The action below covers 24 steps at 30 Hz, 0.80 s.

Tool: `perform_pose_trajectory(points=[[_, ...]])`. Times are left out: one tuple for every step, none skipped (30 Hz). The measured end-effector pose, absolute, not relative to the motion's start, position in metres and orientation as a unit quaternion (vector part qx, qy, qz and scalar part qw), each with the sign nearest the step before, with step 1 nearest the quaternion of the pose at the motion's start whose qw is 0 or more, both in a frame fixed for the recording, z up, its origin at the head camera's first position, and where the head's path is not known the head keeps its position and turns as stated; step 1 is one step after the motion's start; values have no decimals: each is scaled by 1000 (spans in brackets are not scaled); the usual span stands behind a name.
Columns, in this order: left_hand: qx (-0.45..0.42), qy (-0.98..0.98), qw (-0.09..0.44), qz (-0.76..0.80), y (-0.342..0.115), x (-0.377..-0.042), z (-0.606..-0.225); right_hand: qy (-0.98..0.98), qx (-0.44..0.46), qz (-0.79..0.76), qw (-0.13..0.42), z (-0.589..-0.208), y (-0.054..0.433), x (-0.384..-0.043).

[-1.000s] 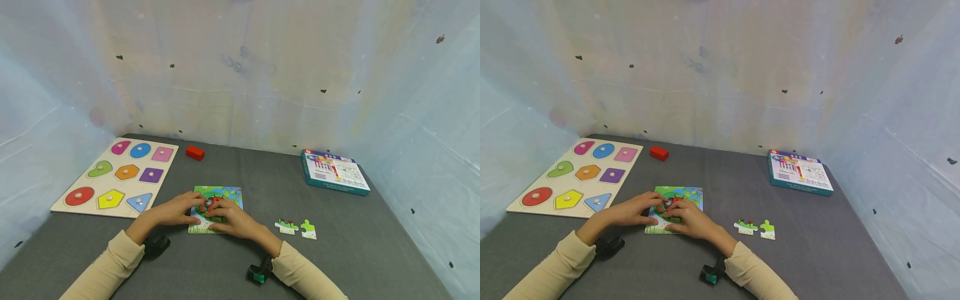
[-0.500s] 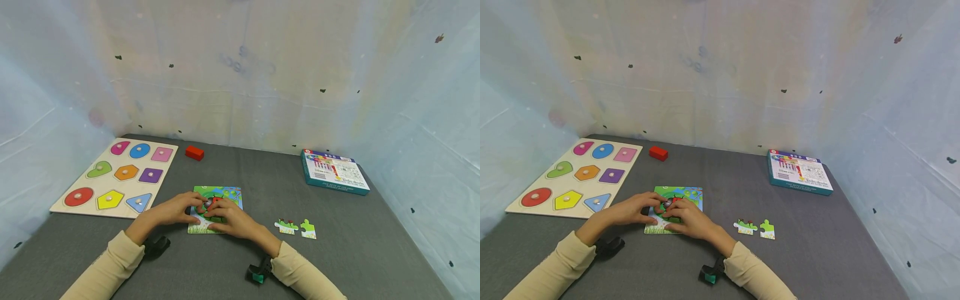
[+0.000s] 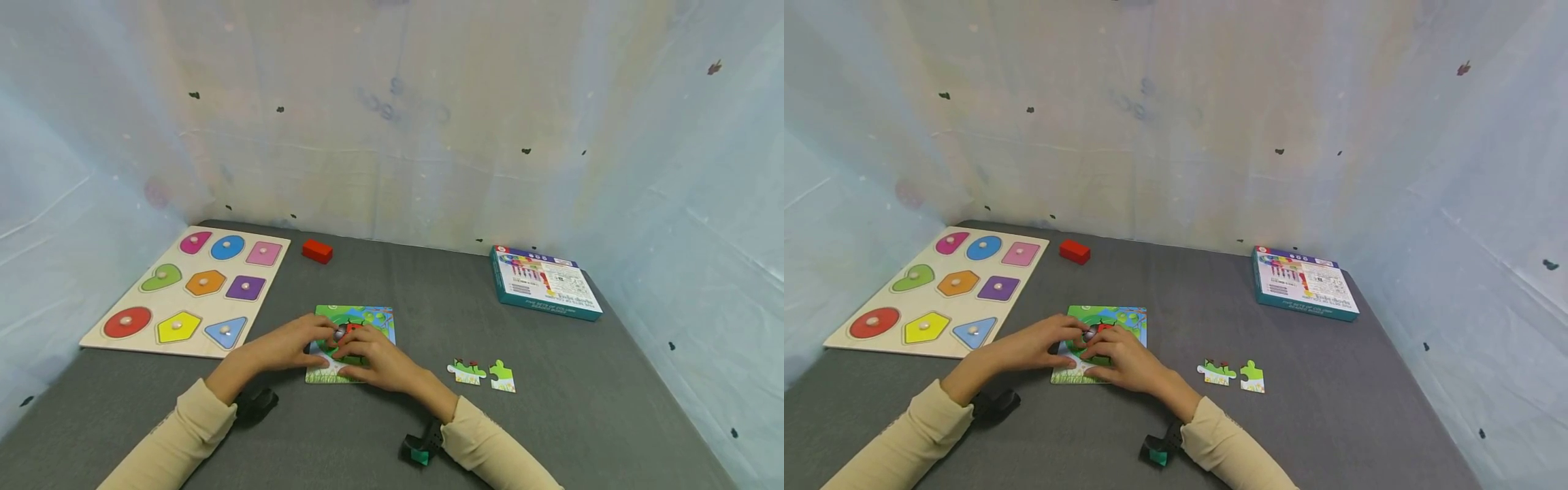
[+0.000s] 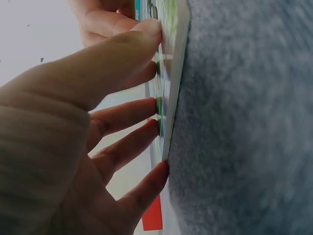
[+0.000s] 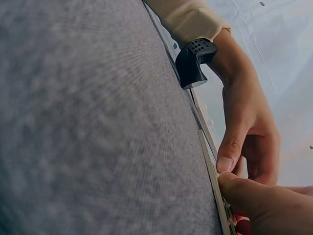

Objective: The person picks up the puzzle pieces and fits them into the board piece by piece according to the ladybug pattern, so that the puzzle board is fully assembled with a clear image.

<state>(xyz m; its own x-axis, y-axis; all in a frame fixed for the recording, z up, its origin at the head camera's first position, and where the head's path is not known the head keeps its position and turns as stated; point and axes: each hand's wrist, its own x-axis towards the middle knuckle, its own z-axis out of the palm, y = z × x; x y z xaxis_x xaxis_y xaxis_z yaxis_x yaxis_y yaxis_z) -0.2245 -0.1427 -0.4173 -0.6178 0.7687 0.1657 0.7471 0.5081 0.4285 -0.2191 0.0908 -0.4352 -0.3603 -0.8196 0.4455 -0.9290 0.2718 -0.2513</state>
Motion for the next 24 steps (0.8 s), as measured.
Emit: perform_pose_trajectory(points=[[439, 869, 18, 228, -142, -224, -418, -788, 555, 240, 116, -435, 91, -219], [441, 870, 15, 221, -142, -224, -418, -787, 557, 239, 117, -435, 91, -219], [442, 871, 13, 215, -142, -223, -419, -786, 559, 236, 119, -435, 91, -219], [443, 871, 12, 211, -142, -223, -419, -785, 560, 236, 118, -435, 91, -219], [443, 872, 12, 209, -142, -223, -420, -785, 562, 232, 117, -435, 91, -220], [441, 873, 13, 207, -142, -223, -420, -785, 564, 228, 116, -435, 91, -220], [440, 874, 15, 206, -142, -223, -421, -785, 566, 226, 114, -435, 91, -220], [439, 875, 17, 206, -142, -223, -421, -785, 567, 222, 113, -435, 91, -220], [438, 875, 17, 204, -142, -223, -422, -786, 567, 221, 112, -435, 92, -220], [438, 876, 17, 202, -142, -223, -422, -786, 567, 221, 109, -435, 92, -220], [438, 876, 17, 199, -142, -222, -423, -786, 567, 220, 108, -435, 92, -220], [438, 877, 17, 197, -142, -223, -423, -787, 565, 224, 104, -435, 93, -220], [438, 878, 16, 193, -142, -222, -424, -788, 564, 225, 102, -435, 93, -220], [438, 879, 15, 189, -142, -222, -424, -788, 564, 227, 100, -435, 93, -220], [439, 879, 13, 187, -142, -222, -424, -788, 563, 230, 97, -435, 94, -220], [439, 879, 12, 186, -141, -222, -424, -788, 563, 229, 96, -435, 94, -220], [439, 879, 11, 186, -141, -222, -424, -789, 563, 229, 94, -435, 95, -219], [438, 879, 12, 187, -141, -221, -424, -790, 561, 230, 89, -434, 95, -219], [437, 880, 12, 186, -141, -221, -424, -791, 561, 229, 85, -434, 95, -219], [436, 880, 13, 187, -140, -221, -423, -792, 560, 231, 78, -433, 96, -219], [434, 881, 14, 187, -140, -220, -423, -793, 559, 233, 71, -433, 96, -219], [433, 882, 16, 188, -140, -220, -422, -794, 557, 234, 63, -432, 97, -218], [432, 882, 16, 188, -140, -219, -422, -796, 556, 234, 56, -431, 98, -218], [431, 883, 16, 187, -139, -219, -421, -796, 554, 239, 46, -431, 99, -218]])
